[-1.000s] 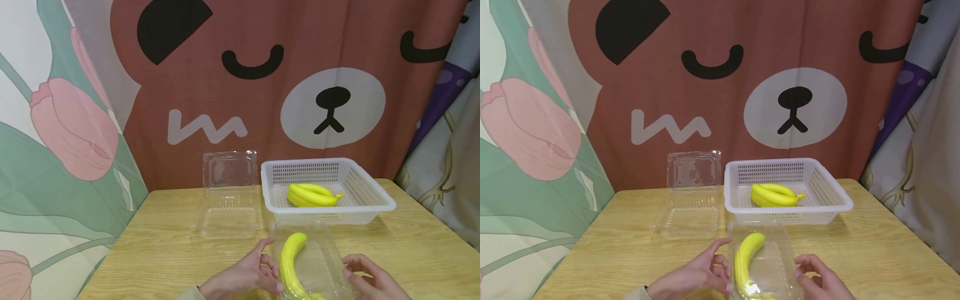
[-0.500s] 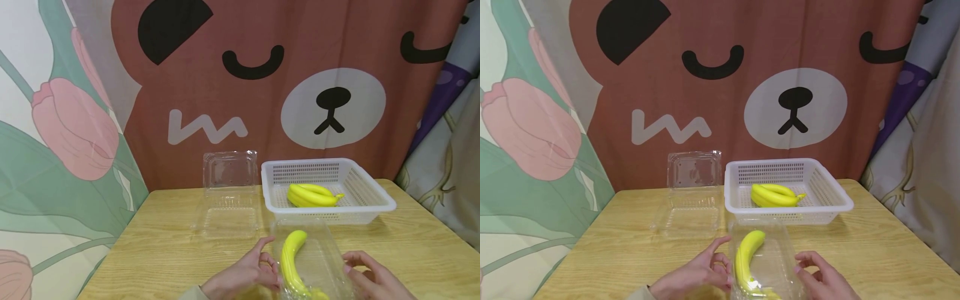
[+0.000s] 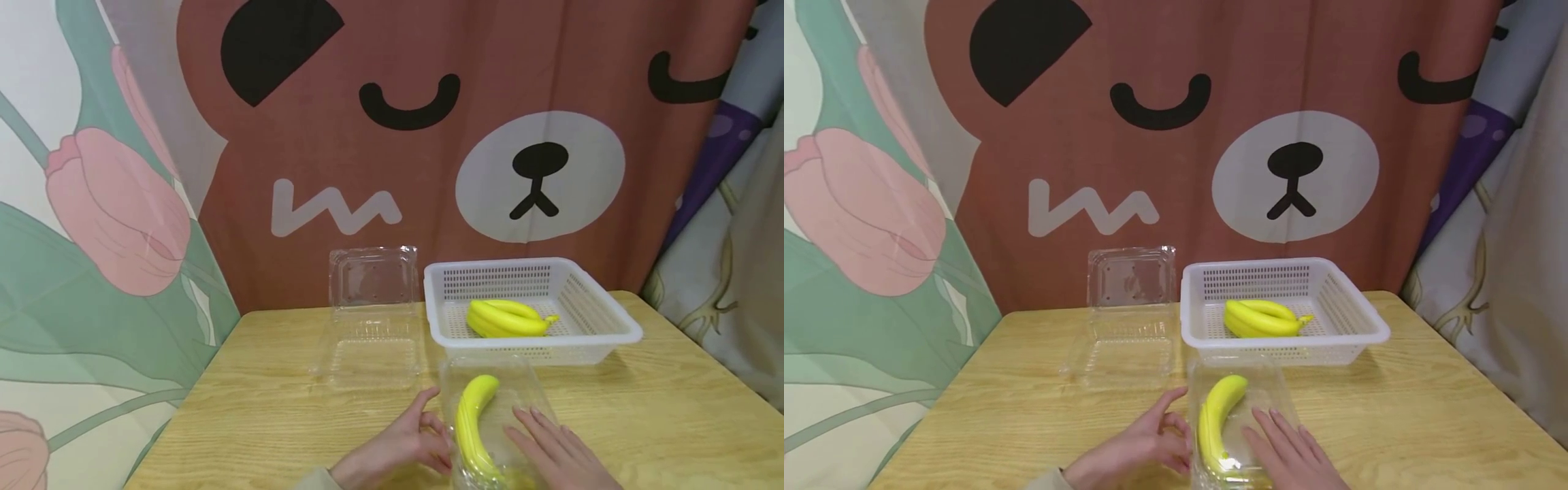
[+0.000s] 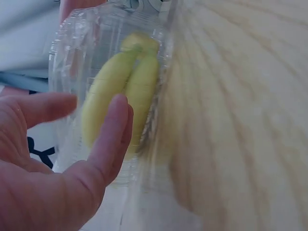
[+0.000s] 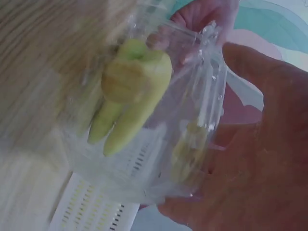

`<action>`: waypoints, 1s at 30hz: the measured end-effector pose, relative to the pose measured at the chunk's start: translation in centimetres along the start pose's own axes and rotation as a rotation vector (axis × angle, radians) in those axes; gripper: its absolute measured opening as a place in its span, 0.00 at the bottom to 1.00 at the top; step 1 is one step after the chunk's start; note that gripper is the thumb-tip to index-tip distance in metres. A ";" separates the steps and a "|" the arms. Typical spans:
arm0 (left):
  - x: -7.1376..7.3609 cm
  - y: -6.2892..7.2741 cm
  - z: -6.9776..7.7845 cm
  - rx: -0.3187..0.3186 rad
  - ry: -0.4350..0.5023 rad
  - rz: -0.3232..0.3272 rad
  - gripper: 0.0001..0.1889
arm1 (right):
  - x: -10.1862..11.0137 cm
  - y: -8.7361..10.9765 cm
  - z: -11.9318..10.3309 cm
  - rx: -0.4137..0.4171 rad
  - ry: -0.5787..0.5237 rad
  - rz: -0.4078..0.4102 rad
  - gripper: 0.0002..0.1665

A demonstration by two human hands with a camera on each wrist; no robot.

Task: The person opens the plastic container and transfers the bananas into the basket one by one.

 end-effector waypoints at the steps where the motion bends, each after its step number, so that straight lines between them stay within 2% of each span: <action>1: 0.0 -0.1 -0.2 -0.002 0.009 0.001 0.52 | -0.4 -0.1 -0.3 -0.010 0.028 -0.022 0.46; 4: -0.1 -0.1 -0.5 -0.001 0.028 -0.004 0.57 | -1.1 -0.2 -0.6 -0.068 0.086 -0.065 0.44; 6: -0.2 -0.1 -0.7 0.011 0.023 -0.020 0.59 | -1.4 -0.3 -0.6 -0.092 0.072 -0.085 0.44; 10: -0.5 0.1 -0.8 0.049 0.009 -0.076 0.61 | -1.5 -0.6 -0.3 -0.069 0.043 -0.097 0.44; 13: -0.7 0.1 -0.8 0.036 0.011 -0.070 0.62 | -1.2 -0.9 -0.3 -0.033 0.039 -0.079 0.44; 17: -0.8 0.0 -0.7 0.009 0.000 -0.063 0.63 | -0.9 -0.8 -0.4 -0.025 0.010 -0.067 0.43; 23: -0.7 0.6 -0.6 0.071 -0.088 -0.135 0.62 | -1.0 -0.7 -0.6 -0.037 -0.010 -0.096 0.41; 26: -0.7 0.9 -0.5 0.086 -0.113 -0.176 0.61 | -0.7 -0.7 -1.2 -0.006 0.029 -0.065 0.40; 30: -0.7 0.9 -0.5 0.077 -0.120 -0.192 0.60 | 0.5 -1.3 -3.0 0.107 0.112 0.040 0.37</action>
Point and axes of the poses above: each hand's wrist, its own y-axis away from the middle knuckle, its own x-axis out of the back of the hand, z = x × y, the point moved 7 cm from there along -y, towards the middle knuckle, and after that the axes turned 4 degrees about -z, right-handed, at the moved point
